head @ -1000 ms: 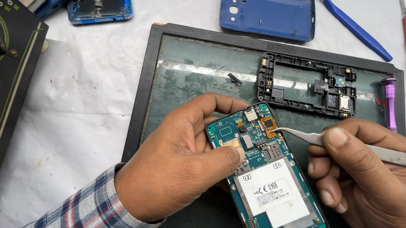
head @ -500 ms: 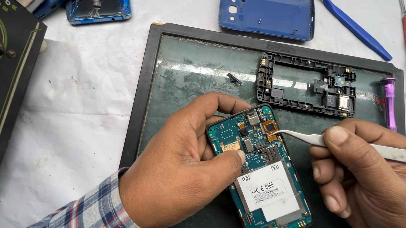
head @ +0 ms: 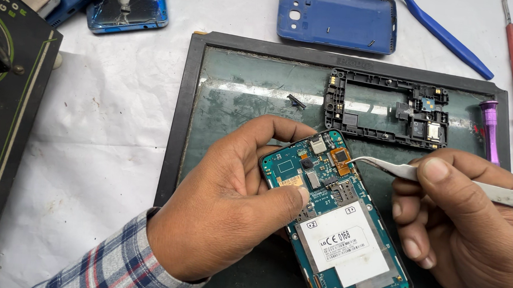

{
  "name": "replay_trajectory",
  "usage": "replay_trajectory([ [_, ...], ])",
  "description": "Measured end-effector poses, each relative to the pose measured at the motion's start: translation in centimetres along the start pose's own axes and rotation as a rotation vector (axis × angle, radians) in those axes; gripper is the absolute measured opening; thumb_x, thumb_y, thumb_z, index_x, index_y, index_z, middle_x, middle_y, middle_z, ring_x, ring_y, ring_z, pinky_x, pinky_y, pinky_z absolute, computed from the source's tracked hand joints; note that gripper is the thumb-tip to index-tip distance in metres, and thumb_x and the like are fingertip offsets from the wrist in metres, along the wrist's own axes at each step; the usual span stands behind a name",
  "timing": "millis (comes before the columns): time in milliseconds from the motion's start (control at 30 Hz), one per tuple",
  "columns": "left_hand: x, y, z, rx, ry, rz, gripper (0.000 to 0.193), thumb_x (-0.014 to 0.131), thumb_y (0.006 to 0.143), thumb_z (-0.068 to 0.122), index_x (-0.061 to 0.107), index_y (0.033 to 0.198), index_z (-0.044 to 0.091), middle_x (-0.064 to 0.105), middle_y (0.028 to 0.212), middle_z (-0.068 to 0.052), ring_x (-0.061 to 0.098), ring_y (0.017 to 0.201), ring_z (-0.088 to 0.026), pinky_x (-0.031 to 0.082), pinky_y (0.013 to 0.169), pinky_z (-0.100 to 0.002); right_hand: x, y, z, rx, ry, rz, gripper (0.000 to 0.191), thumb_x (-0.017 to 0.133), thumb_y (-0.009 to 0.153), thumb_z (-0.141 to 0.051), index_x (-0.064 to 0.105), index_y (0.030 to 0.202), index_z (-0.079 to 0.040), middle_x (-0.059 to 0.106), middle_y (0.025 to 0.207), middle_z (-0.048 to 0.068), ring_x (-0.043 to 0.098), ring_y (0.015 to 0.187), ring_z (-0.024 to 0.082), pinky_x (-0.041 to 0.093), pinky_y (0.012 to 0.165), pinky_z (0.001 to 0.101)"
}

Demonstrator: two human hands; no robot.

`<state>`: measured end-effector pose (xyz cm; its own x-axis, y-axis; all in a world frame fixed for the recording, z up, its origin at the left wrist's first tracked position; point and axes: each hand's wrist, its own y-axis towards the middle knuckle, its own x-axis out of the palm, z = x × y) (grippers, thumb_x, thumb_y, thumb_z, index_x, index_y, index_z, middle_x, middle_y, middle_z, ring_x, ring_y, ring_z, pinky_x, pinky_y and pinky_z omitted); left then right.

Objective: The person holds a disassembled phone motherboard on a repair mat and uses tweezers to lift, adjust, and reposition small components and connectors on the board. Near the end, they pick up a toothbrush and brush the board.

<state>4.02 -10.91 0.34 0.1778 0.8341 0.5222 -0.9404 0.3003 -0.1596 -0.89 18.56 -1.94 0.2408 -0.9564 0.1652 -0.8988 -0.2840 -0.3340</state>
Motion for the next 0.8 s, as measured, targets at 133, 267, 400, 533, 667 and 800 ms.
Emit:
replay_trajectory([
  [133, 0.04, 0.08, -0.05, -0.039, 0.031, 0.059, 0.052, 0.058, 0.088, -0.006, 0.044, 0.137, -0.009, 0.069, 0.114, -0.020, 0.073, 0.096, -0.018, 0.066, 0.085, -0.032, 0.02, 0.11, 0.13, -0.006, 0.010, 0.002, 0.038, 0.055, 0.112, -0.022, 0.061, 0.104, 0.014, 0.066, 0.080, 0.027, 0.059, 0.051, 0.025, 0.046, 0.039, 0.0333],
  [267, -0.13, 0.10, -0.03, 0.004, 0.006, 0.012, 0.051, 0.059, 0.091, -0.005, 0.042, 0.139, -0.011, 0.069, 0.116, -0.022, 0.075, 0.098, -0.020, 0.068, 0.086, -0.034, -0.05, 0.11, 0.20, -0.013, 0.002, 0.001, 0.038, 0.055, 0.112, -0.022, 0.061, 0.104, 0.014, 0.066, 0.079, 0.026, 0.059, 0.050, 0.024, 0.046, 0.038, 0.0326],
  [400, -0.19, 0.27, -0.20, -0.014, 0.021, 0.018, 0.052, 0.059, 0.091, -0.004, 0.041, 0.139, -0.011, 0.069, 0.116, -0.023, 0.076, 0.098, -0.021, 0.068, 0.086, -0.034, -0.29, 0.17, 0.19, -0.001, -0.004, 0.001, 0.038, 0.056, 0.112, -0.022, 0.061, 0.106, 0.015, 0.066, 0.079, 0.027, 0.060, 0.050, 0.024, 0.047, 0.038, 0.0326],
  [533, -0.16, 0.21, -0.31, 0.011, 0.009, 0.009, 0.051, 0.059, 0.091, -0.004, 0.041, 0.139, -0.012, 0.069, 0.117, -0.022, 0.075, 0.100, -0.021, 0.067, 0.087, -0.034, -0.39, 0.09, 0.32, 0.015, -0.017, 0.034, 0.037, 0.057, 0.111, -0.022, 0.062, 0.106, 0.015, 0.066, 0.078, 0.025, 0.059, 0.049, 0.023, 0.046, 0.037, 0.0320],
  [667, -0.06, 0.27, -0.50, 0.010, 0.013, 0.025, 0.050, 0.059, 0.091, -0.004, 0.043, 0.138, -0.011, 0.069, 0.116, -0.021, 0.075, 0.100, -0.019, 0.067, 0.088, -0.033, -0.40, 0.11, 0.39, 0.032, -0.035, 0.056, 0.037, 0.058, 0.111, -0.023, 0.062, 0.106, 0.014, 0.066, 0.077, 0.023, 0.059, 0.049, 0.023, 0.045, 0.037, 0.0318],
  [800, 0.03, 0.28, -0.57, -0.010, 0.021, 0.050, 0.050, 0.060, 0.091, -0.005, 0.044, 0.138, -0.011, 0.070, 0.116, -0.021, 0.075, 0.098, -0.018, 0.067, 0.086, -0.032, -0.31, 0.11, 0.35, 0.036, -0.043, 0.059, 0.037, 0.058, 0.111, -0.022, 0.063, 0.106, 0.014, 0.065, 0.076, 0.022, 0.059, 0.048, 0.022, 0.044, 0.037, 0.0312],
])
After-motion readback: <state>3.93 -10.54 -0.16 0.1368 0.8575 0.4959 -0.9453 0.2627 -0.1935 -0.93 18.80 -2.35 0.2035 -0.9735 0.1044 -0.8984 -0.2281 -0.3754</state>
